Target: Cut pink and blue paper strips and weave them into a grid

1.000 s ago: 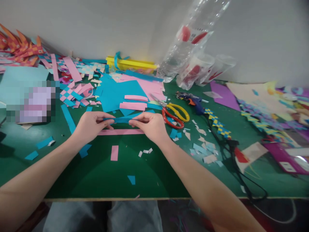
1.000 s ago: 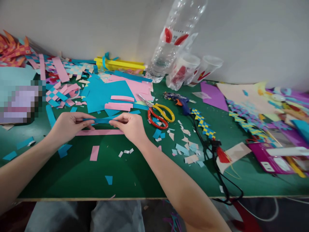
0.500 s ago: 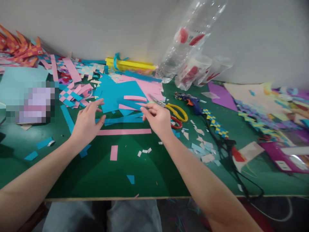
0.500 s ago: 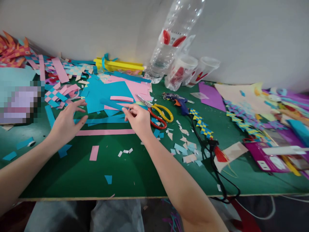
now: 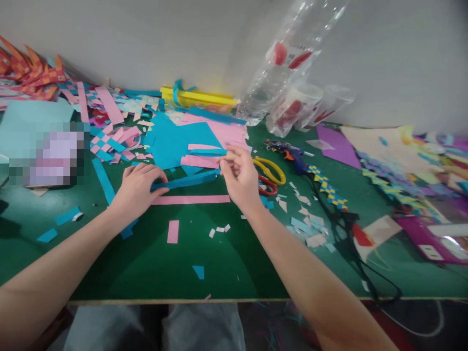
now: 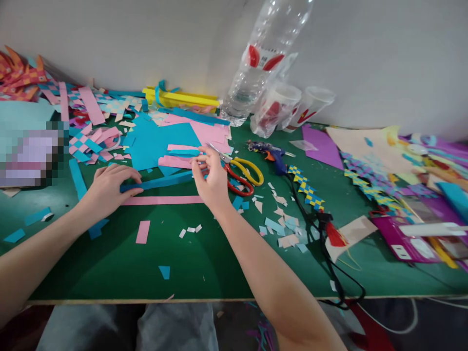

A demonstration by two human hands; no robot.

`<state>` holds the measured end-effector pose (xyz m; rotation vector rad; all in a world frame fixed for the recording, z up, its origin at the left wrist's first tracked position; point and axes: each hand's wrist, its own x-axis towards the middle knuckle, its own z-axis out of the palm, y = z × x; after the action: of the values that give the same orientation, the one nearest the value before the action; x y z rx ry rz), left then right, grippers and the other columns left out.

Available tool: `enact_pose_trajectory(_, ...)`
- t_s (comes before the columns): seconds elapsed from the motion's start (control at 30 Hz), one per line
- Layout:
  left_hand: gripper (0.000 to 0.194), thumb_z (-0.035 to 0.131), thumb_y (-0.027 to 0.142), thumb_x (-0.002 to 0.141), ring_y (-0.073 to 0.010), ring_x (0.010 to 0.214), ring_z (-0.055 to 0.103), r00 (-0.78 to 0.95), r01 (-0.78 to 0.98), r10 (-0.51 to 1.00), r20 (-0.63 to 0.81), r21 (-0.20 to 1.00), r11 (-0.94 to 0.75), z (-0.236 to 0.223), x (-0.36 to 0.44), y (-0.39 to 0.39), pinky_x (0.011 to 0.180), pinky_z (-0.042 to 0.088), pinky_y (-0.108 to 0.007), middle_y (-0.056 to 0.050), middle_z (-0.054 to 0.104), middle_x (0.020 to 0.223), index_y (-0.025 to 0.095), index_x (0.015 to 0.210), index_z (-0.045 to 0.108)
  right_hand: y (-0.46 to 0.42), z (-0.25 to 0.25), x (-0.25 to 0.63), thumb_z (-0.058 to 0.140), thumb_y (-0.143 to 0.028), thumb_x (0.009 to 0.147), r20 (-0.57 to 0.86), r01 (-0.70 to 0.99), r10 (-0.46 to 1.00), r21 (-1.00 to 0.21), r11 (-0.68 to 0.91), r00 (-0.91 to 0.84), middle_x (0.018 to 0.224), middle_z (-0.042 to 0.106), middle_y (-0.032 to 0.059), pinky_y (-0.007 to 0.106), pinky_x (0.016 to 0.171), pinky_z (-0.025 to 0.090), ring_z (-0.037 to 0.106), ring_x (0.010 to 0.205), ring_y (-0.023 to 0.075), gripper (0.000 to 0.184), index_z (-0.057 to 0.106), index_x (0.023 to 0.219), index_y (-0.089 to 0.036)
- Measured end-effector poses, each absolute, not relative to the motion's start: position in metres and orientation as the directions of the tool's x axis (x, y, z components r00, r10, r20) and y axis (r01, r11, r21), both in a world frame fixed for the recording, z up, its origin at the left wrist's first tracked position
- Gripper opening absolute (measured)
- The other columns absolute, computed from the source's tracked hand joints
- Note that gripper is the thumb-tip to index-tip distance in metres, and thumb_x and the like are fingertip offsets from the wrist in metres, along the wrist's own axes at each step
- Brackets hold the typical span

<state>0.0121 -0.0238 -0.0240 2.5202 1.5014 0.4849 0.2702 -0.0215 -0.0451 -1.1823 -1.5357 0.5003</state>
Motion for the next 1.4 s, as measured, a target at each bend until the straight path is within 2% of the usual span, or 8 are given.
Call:
enact_pose_trajectory(0.27,0.011,0.061,0.034,0.086,-0.02,0.072,0.061,0.356,0.783,0.911,0.207,0.465,-0.412,-0.019,0.016,-0.027,0.103,0.032,-0.054,0.0,0.067,0.077,0.023,0.082,0.063,-0.029,-0.038,0.267,0.054,-0.046,0.091,0.535,0.467,0.845,-0.742,0.481,-0.019,0.133,0.054,0.0117,0.045,0.098,0.046,0.058,0.115,0.0249,0.045,0.043,0.13,-0.026)
enact_pose_trajectory(0.33,0.013,0.06,0.036,0.086,-0.0212,0.075,0.063,0.323,0.758,0.92,0.222,0.521,-0.392,-0.015,0.017,-0.029,0.097,0.041,-0.05,-0.002,0.069,0.079,0.023,0.086,0.065,-0.029,-0.039,0.266,0.051,-0.053,0.091,0.482,0.453,0.874,-0.794,0.407,0.06,0.132,0.052,0.0123,0.045,0.093,0.049,0.06,0.108,0.0246,0.051,0.039,0.133,-0.027)
enact_pose_trajectory(0.5,0.02,0.064,0.039,0.083,-0.0219,0.078,0.067,0.194,0.604,0.969,0.155,0.759,-0.243,-0.007,0.02,-0.035,0.076,0.054,-0.036,-0.005,0.071,0.087,0.023,0.093,0.068,-0.029,-0.035,0.268,0.042,-0.063,0.091,0.487,0.43,0.839,-0.829,0.358,0.241,0.087,0.05,0.0022,0.035,0.073,0.05,0.054,0.074,0.0169,0.048,0.047,0.122,-0.027)
enact_pose_trajectory(0.6,0.02,0.069,0.039,0.08,-0.0187,0.068,0.067,0.152,0.418,0.985,0.078,0.899,-0.135,-0.004,0.022,-0.038,0.07,0.056,-0.034,-0.003,0.07,0.082,0.022,0.09,0.067,-0.035,-0.03,0.263,0.048,-0.063,0.088,0.481,0.35,0.862,-0.844,0.406,0.161,0.084,0.05,0.0017,0.035,0.072,0.049,0.052,0.073,0.0168,0.05,0.051,0.122,-0.026)
enact_pose_trajectory(0.73,0.02,0.071,0.038,0.079,-0.0165,0.064,0.068,0.221,0.231,0.975,-0.037,0.973,-0.015,-0.004,0.026,-0.039,0.066,0.058,-0.031,-0.002,0.07,0.079,0.021,0.088,0.066,-0.05,-0.025,0.242,0.061,-0.057,0.083,0.303,0.22,0.948,-0.923,0.317,-0.092,0.084,0.057,0.0011,0.032,0.074,0.05,0.056,0.075,0.0154,0.052,0.057,0.121,-0.023)
enact_pose_trajectory(0.93,0.035,0.071,0.051,0.077,-0.0203,0.067,0.071,0.438,0.221,0.864,-0.249,0.961,0.164,-0.001,0.037,-0.048,0.069,0.061,-0.036,-0.005,0.074,0.084,0.02,0.095,0.069,-0.071,-0.022,0.219,0.054,-0.045,0.09,0.167,0.259,0.973,-0.944,0.205,-0.161,0.084,0.069,0.0056,0.031,0.065,0.052,0.062,0.069,0.0161,0.032,0.07,0.1,-0.019)
enact_pose_trajectory(1.27,0.051,0.051,0.065,0.087,-0.0229,0.071,0.074,0.487,0.184,0.768,-0.415,0.909,0.375,0.002,0.04,-0.051,0.069,0.06,-0.034,-0.01,0.076,0.09,0.019,0.09,0.074,-0.062,-0.031,0.235,0.033,-0.018,0.088,0.41,0.71,0.869,-0.521,0.473,-0.279,0.057,0.06,0.0019,0.029,0.05,0.033,0.045,0.049,0.0141,0.051,0.063,0.13,-0.018)
enact_pose_trajectory(1.4,0.039,0.063,0.055,0.085,-0.0212,0.076,0.074,0.566,0.231,0.719,-0.404,0.915,0.332,0.001,0.037,-0.052,0.069,0.06,-0.03,-0.008,0.076,0.098,0.02,0.102,0.071,-0.061,-0.033,0.236,0.034,-0.02,0.088,0.466,0.799,0.832,-0.355,0.486,-0.299,0.055,0.06,0.0037,0.029,0.048,0.031,0.044,0.048,0.0144,0.051,0.065,0.128,-0.014)
